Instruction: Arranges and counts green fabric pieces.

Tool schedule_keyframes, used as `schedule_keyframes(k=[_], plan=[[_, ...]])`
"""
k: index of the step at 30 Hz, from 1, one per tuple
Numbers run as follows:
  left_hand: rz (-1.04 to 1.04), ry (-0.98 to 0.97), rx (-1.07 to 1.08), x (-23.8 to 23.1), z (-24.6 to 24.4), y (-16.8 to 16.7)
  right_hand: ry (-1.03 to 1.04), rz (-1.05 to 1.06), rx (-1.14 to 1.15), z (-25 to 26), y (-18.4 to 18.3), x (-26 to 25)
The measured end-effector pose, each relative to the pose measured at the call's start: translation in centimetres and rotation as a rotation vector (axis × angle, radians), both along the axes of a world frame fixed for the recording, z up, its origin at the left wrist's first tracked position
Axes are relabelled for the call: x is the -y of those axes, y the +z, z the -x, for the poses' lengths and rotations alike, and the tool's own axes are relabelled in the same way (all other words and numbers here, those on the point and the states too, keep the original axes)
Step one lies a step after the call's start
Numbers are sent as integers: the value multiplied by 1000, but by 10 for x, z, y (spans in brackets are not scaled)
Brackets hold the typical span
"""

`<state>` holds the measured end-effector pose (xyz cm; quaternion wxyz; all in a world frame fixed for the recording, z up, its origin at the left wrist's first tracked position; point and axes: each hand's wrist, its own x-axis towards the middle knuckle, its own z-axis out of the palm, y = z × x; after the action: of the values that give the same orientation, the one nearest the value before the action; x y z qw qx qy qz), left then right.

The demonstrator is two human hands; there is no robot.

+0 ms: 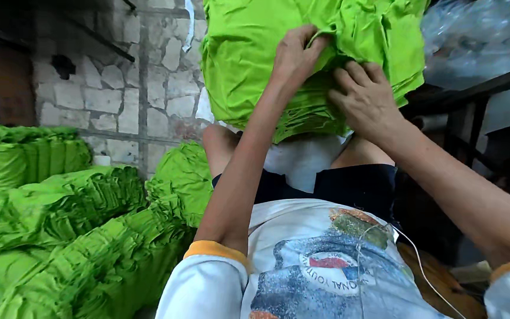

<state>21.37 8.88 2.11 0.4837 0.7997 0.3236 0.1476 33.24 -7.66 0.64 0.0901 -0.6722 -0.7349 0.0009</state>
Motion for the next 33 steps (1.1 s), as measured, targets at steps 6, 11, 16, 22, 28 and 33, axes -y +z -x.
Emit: schedule_keyframes(k=[6, 11, 16, 22, 28, 33], plan=[[81, -244, 67, 24, 11, -12, -29, 51, -140, -38, 33, -15], [-126, -94, 11, 27, -8, -18, -185, -92, -358, -39, 36, -52], [288, 153, 107, 4, -11, -36, 14, -269, 25, -12, -4, -11], [217, -6, 121, 12, -8, -38, -30, 17, 78, -41, 8, -1], [-75, -104, 147, 32, -10, -30, -67, 29, -288, -54, 44, -55], [222, 144, -8, 10, -16, -36, -12, -265, -63, -19, 19, -46]])
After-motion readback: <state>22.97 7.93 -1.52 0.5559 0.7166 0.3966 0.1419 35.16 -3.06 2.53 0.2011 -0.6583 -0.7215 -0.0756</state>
